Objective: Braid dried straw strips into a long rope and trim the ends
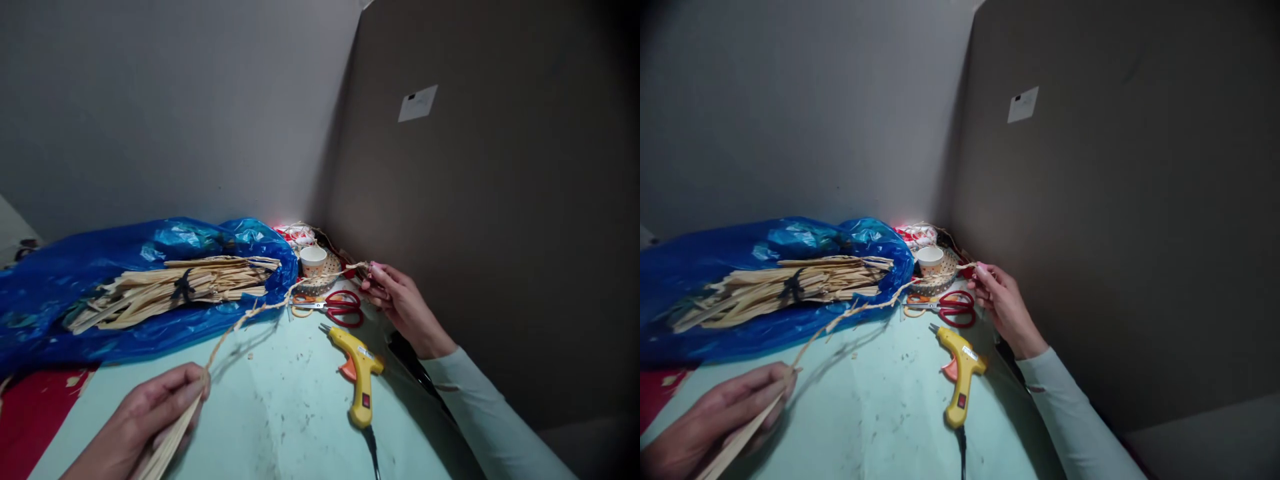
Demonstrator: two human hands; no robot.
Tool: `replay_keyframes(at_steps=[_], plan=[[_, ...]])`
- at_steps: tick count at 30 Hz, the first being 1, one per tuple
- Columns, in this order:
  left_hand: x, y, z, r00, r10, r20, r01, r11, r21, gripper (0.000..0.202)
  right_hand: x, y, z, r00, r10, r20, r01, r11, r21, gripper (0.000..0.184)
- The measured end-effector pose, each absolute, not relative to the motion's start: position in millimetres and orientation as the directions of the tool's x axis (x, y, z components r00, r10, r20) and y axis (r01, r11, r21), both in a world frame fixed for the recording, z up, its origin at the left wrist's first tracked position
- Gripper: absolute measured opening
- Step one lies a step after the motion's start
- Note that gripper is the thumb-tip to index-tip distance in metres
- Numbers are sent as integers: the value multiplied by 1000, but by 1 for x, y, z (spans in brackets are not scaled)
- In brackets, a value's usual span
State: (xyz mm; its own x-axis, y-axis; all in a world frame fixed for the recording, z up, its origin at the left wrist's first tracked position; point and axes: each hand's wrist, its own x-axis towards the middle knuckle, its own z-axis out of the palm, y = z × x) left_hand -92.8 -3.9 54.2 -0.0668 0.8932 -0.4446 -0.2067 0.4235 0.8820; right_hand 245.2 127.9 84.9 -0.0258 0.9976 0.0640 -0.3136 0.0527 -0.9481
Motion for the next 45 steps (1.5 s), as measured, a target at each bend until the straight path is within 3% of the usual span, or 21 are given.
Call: replay_keyframes(at_steps=[3, 7, 14, 21, 27, 29, 33, 37, 41, 45], plan=[[-98, 7, 63, -30, 882, -470, -305, 439, 845, 27, 226, 111, 85, -174, 984, 30, -351, -33, -936, 22], [-96, 18, 75, -7, 917, -399, -337, 373, 864, 26, 206, 87, 96, -441, 897, 0, -396, -195, -897, 16], [-78, 31, 100, -166, 951, -262, -406, 176, 897, 33, 186, 73, 98, -599, 800, 0, -327, -245, -913, 17], [-59, 58, 98, -107, 970, -218, -551, 124, 825, 19, 175, 93, 71, -529, 848, -40, -131, -127, -983, 17], [-45, 74, 75, 70, 978, -195, -387, 207, 898, 16, 166, 107, 54, -505, 859, -82, 108, -32, -994, 26], [-43, 75, 64, 106, 967, -233, -321, 255, 912, 15, 163, 112, 49, -483, 875, -39, 239, 89, -967, 23], [-43, 78, 48, 110, 955, -276, -222, 295, 930, 15, 161, 122, 44, -463, 883, 80, 496, 333, -802, 17], [-44, 81, 41, 117, 953, -281, -145, 296, 944, 16, 165, 134, 40, -502, 859, 101, 414, 342, -843, 16], [-42, 80, 34, 120, 949, -291, -118, 305, 945, 20, 167, 141, 35, -549, 835, 44, 271, 227, -935, 20], [-39, 80, 27, 128, 948, -290, -110, 304, 946, 23, 165, 141, 32, -484, 875, 22, 220, 146, -964, 32]])
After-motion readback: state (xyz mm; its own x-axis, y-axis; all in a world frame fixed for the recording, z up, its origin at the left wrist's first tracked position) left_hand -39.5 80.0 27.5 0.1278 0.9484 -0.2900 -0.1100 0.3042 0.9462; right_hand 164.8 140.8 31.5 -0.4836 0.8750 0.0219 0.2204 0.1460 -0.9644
